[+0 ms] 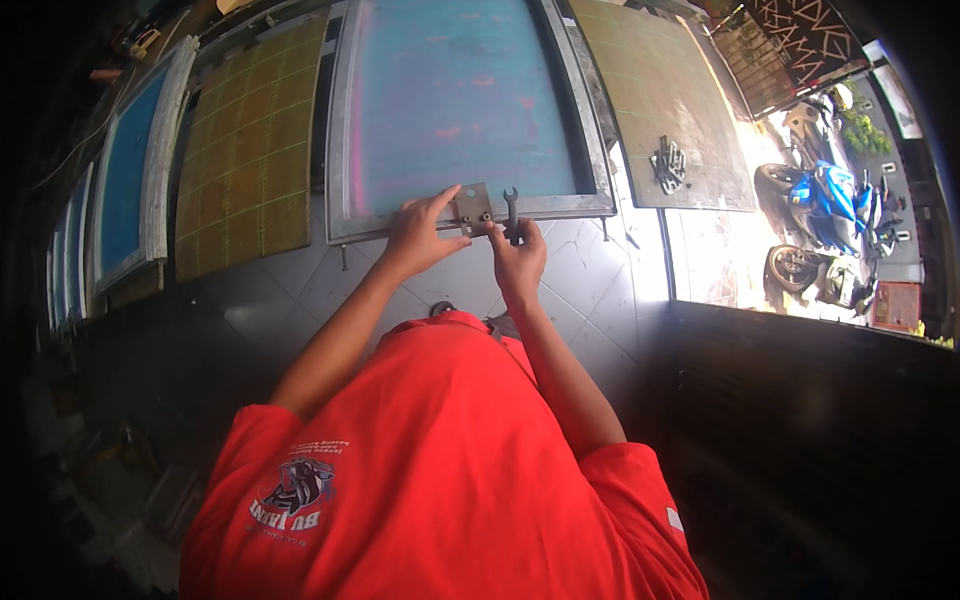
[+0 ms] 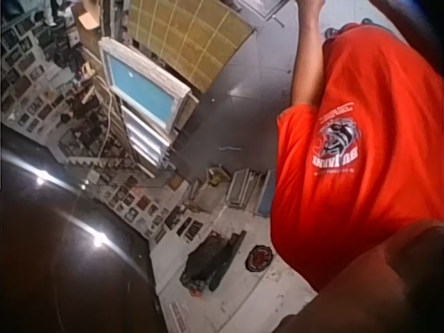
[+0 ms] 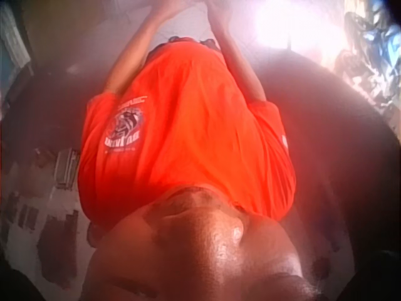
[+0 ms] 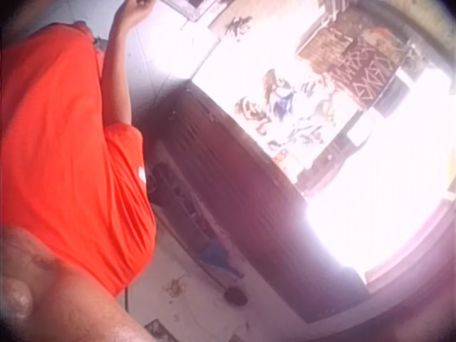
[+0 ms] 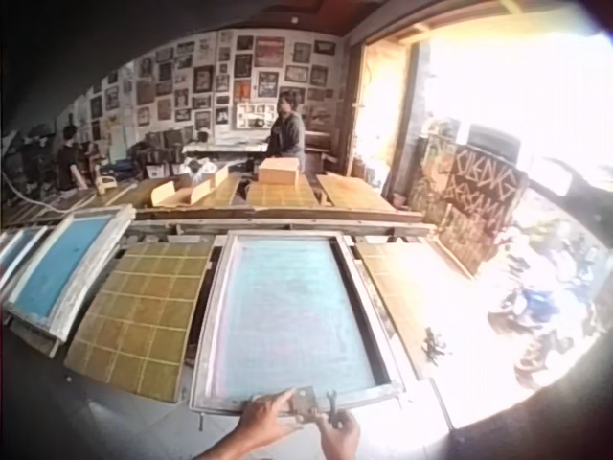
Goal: The person picks up a screen printing frame, places it onto a station, and uses a wrench to tighten a metal clamp onto the frame edge.
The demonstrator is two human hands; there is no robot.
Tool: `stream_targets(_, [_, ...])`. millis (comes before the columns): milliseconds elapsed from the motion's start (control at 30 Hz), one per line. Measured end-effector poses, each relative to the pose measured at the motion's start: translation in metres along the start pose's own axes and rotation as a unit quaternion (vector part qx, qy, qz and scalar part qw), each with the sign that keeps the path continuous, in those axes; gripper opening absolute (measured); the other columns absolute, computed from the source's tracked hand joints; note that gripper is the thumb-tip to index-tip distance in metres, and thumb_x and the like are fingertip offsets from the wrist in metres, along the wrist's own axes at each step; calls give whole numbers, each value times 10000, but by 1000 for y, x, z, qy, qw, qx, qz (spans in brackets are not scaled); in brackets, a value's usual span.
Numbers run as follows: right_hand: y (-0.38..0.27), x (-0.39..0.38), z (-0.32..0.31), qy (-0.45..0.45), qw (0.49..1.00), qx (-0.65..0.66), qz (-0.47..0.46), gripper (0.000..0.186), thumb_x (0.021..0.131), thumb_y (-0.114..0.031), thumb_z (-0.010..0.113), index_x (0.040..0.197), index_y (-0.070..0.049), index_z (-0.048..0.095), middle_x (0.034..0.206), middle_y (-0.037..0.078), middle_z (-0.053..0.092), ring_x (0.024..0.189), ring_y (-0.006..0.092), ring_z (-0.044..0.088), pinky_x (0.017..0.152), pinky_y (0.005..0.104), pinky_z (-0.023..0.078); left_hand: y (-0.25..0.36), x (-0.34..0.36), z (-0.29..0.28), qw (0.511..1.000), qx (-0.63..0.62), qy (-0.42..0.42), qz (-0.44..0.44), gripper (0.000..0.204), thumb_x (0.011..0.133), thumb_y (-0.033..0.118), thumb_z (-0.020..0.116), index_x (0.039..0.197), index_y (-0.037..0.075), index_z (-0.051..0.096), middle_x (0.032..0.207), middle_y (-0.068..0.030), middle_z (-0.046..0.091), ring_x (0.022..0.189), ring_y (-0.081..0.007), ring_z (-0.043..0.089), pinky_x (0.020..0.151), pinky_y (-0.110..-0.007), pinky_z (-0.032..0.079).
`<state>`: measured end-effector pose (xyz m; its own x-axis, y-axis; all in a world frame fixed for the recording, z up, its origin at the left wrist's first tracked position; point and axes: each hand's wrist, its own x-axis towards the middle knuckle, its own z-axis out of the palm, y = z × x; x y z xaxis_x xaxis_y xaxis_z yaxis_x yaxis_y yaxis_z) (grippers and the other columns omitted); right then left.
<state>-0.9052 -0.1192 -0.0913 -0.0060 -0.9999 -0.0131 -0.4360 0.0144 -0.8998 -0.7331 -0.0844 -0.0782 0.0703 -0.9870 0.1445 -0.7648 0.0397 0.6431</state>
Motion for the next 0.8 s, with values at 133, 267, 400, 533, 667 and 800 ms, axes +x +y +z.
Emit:
stream_targets(133, [-1,7,-7,-2,994,-50,-101,298,795,-228,764,932,20,673,784,110,646,705,215,614,651,341,477,0,1,5,1000,12,3,8,853,675,323,821,1398,98,428,1186,-152,624,1097,-302,581,990,-431,359])
stream_targets(267, [-11,10,-7,-16,984,-98,-145,248,774,-198,761,934,-20,698,826,118,654,723,293,650,647,380,492,0,1,6,1000,15,4,17,836,686,308,811,1403,112,429,1187,-141,625,1102,-290,582,985,-427,356])
stream_targets(400, [-10,13,-8,-32,979,-114,-164,186,797,-177,729,924,-43,706,821,107,649,713,309,645,632,385,490,3,2,6,999,27,4,25,824,688,309,810,1391,87,443,1141,-121,647,1104,-269,589,973,-418,356])
stream_targets(533, [-19,13,-12,-62,972,-142,-174,213,814,-194,713,956,-36,701,855,120,653,751,311,653,659,377,498,2,3,5,999,27,-20,8,827,700,323,808,1409,126,431,1192,-109,630,1114,-269,584,966,-415,357])
stream_targets(667, [-36,8,-3,-73,949,-215,-219,200,813,-262,706,919,-92,705,844,85,632,701,307,642,611,404,495,2,3,6,1000,24,2,-8,819,701,356,811,1392,111,443,1168,-102,638,1116,-272,588,949,-413,365])
stream_targets(800, [-41,14,-2,-104,931,-272,-221,206,808,-310,701,847,-109,684,831,67,619,697,311,639,594,422,489,5,3,5,999,34,3,-25,871,681,400,821,1380,50,437,1069,-133,659,1033,-285,620,927,-409,386])
